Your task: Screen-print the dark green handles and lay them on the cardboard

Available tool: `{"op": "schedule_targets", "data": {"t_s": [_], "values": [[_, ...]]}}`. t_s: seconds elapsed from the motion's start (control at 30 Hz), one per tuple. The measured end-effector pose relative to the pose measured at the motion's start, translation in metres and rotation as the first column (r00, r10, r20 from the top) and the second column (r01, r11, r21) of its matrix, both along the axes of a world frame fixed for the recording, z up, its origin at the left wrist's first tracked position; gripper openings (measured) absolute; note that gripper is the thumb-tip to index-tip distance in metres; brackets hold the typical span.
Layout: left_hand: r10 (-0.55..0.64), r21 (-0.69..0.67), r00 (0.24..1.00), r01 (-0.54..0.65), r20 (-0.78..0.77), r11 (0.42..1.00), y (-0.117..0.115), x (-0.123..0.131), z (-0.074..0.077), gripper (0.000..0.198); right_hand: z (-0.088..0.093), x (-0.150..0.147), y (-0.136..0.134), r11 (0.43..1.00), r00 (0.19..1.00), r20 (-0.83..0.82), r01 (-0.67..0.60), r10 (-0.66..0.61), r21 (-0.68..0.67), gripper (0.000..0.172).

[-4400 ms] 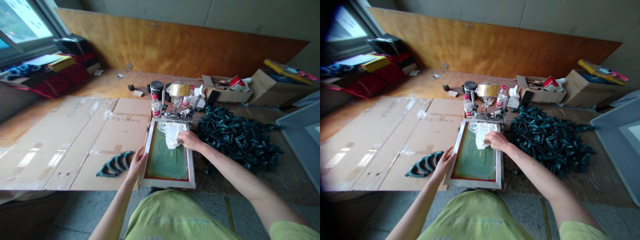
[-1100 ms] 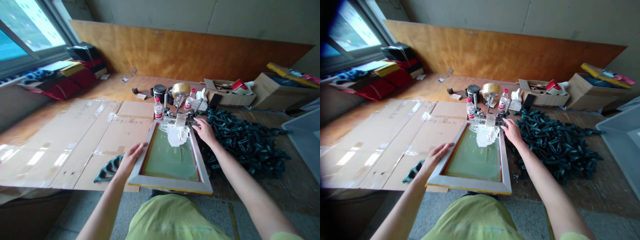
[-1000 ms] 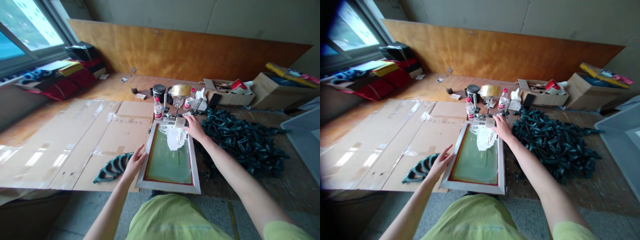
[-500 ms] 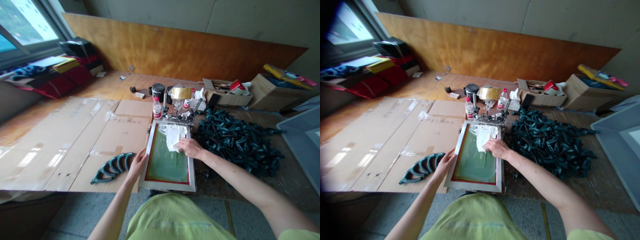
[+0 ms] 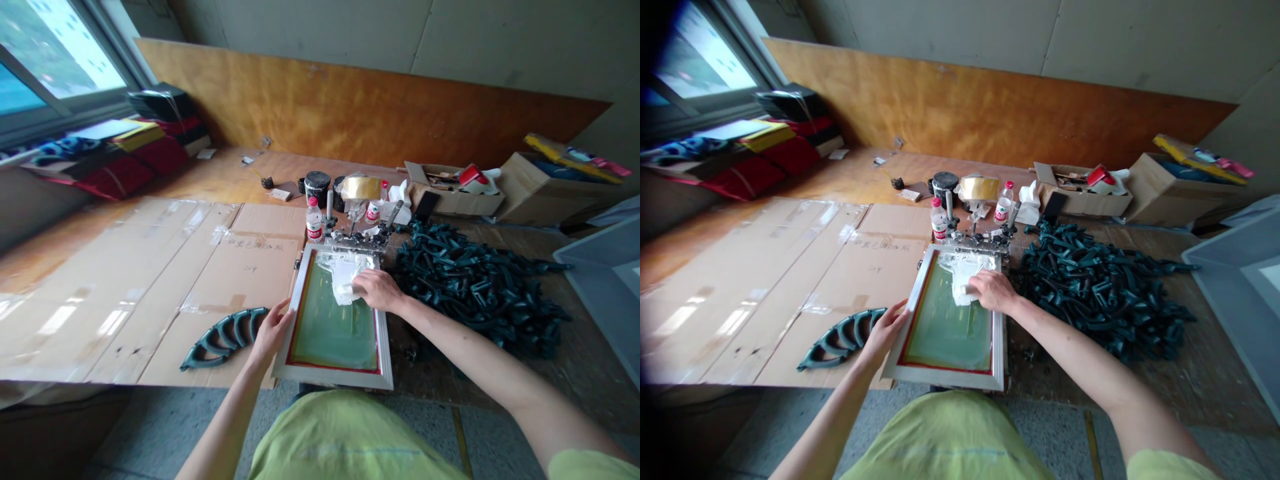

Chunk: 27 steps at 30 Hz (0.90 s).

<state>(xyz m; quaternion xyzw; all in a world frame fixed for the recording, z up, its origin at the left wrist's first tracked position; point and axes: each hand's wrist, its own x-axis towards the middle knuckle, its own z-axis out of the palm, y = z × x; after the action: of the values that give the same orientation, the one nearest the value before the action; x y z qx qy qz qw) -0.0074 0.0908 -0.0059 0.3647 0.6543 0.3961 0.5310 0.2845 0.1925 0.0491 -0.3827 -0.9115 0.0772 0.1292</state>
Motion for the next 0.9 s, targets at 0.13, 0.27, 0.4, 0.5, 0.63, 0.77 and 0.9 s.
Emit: {"op": "schedule_targets", "data": {"t_s": [0.13,0.27,0.4,0.5,0.63,0.77,0.9], "values": [[-0.008,-0.013,0.995,0.010,0.095,1.000,0.002,-0.003,0.030,0.081,0.029,-0.012,0.050,0.969,0.969,0.013,0.246,-0.246,-0.025,0.048],[-0.006,0.031,0.993,0.003,0.114,1.000,0.015,-0.008,0.075,0.074,0.047,0.007,0.081,0.902,0.902,-0.062,0.430,-0.427,0.035,0.058],[0.016,0.282,0.975,-0.080,0.221,0.956,0.049,0.000,0.114,0.063,0.034,0.057,0.076,0.775,0.755,-0.226,0.631,-0.615,-0.002,0.036],[-0.007,0.448,0.958,-0.127,0.285,0.885,0.082,0.013,0.141,0.051,-0.004,0.072,0.050,0.748,0.734,-0.147,0.642,-0.663,-0.169,0.025],[0.032,0.443,0.947,-0.179,0.318,0.878,0.107,0.027,0.156,0.049,-0.057,0.049,0.010,0.889,0.898,-0.093,0.404,-0.431,-0.215,0.037],[0.131,0.364,0.928,-0.263,0.350,0.893,0.083,0.039,0.119,0.053,-0.065,0.027,-0.009,0.946,0.950,-0.024,0.308,-0.312,-0.103,0.028],[-0.099,-0.072,0.935,0.130,0.340,0.989,0.021,0.061,0.057,0.065,-0.039,0.004,-0.035,0.953,0.952,-0.035,0.302,-0.303,-0.029,0.009]]}}
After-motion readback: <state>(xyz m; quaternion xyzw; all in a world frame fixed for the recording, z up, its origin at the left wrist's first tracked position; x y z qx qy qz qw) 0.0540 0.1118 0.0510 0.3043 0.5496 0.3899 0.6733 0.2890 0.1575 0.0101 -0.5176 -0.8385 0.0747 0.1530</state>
